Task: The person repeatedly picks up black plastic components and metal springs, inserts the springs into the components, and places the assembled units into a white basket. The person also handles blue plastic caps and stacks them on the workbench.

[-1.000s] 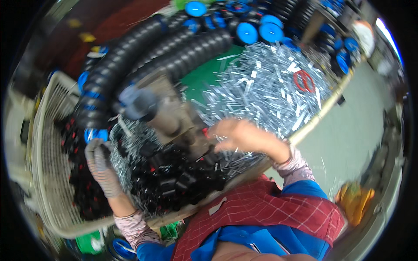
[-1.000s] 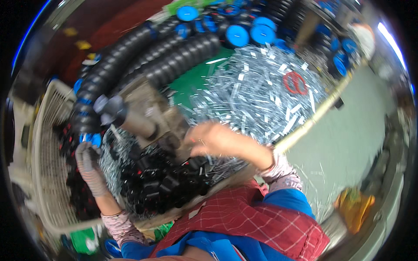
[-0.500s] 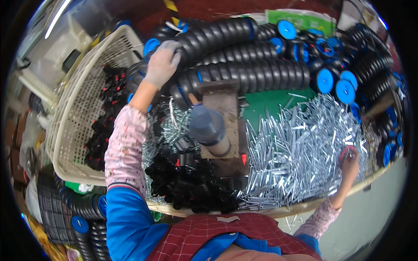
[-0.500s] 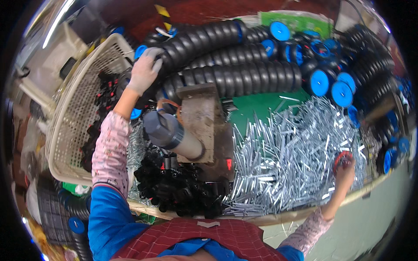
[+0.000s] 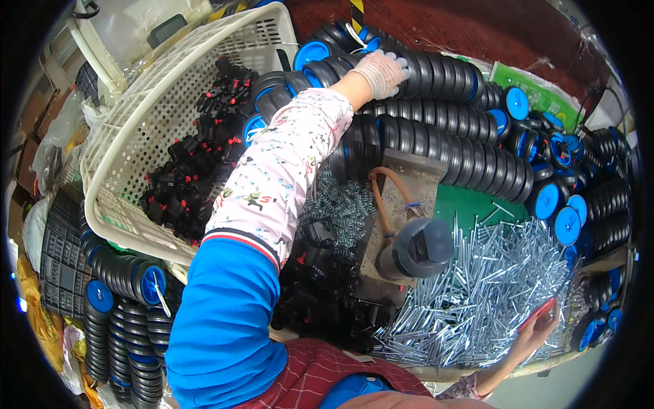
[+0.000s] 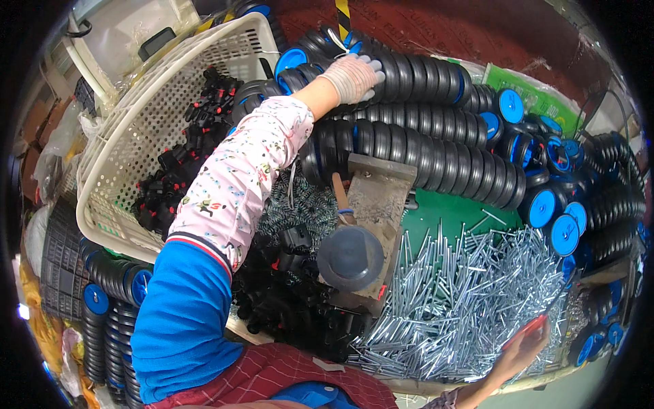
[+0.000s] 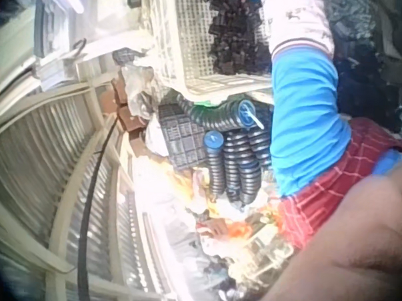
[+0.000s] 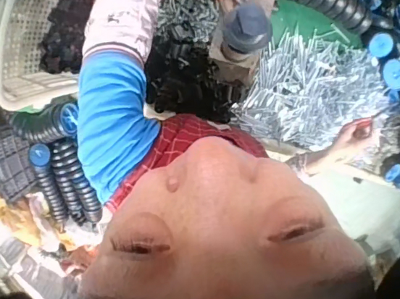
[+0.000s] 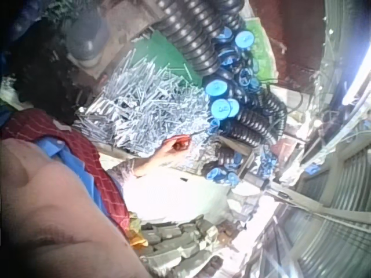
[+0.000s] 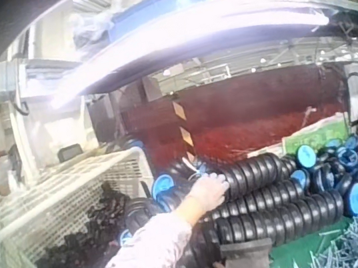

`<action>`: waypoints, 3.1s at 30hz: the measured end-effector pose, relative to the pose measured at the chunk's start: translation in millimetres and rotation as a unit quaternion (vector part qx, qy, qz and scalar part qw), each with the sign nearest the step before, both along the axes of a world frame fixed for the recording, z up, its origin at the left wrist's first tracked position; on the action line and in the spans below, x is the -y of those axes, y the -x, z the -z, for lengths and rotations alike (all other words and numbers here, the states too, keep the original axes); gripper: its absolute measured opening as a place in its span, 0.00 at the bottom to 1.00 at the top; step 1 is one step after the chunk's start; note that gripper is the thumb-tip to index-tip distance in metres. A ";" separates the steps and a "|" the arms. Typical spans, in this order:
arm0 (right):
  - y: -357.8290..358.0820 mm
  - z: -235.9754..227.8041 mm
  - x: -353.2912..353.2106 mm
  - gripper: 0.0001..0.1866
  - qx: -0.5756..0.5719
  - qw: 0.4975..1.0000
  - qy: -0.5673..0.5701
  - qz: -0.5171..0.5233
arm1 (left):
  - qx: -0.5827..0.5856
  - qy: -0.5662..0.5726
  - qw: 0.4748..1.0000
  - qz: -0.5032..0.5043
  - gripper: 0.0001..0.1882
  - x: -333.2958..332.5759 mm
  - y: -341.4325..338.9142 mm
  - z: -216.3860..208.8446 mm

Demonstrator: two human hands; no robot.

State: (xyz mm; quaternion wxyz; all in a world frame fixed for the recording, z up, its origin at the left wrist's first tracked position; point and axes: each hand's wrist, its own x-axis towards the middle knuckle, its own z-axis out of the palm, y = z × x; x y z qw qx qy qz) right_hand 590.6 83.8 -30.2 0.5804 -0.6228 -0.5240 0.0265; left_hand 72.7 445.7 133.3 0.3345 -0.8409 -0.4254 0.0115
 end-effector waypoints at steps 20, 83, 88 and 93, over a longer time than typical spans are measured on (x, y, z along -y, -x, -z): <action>152.3 -75.3 -91.7 0.34 -0.113 0.944 0.055 -0.304 | 0.076 -0.007 0.997 -0.019 0.16 118.4 146.0 -35.5; 98.8 16.3 -44.2 0.24 -0.096 0.986 0.111 -0.078 | -0.074 0.054 0.993 0.081 0.14 127.1 71.8 -92.7; 111.2 15.7 -48.2 0.24 -0.082 0.983 0.106 -0.126 | 0.007 -0.059 0.998 -0.010 0.21 162.6 175.6 -169.2; 129.4 3.3 -52.3 0.23 -0.058 0.984 0.097 -0.138 | -0.139 0.052 0.942 -0.302 0.17 190.2 202.9 -138.2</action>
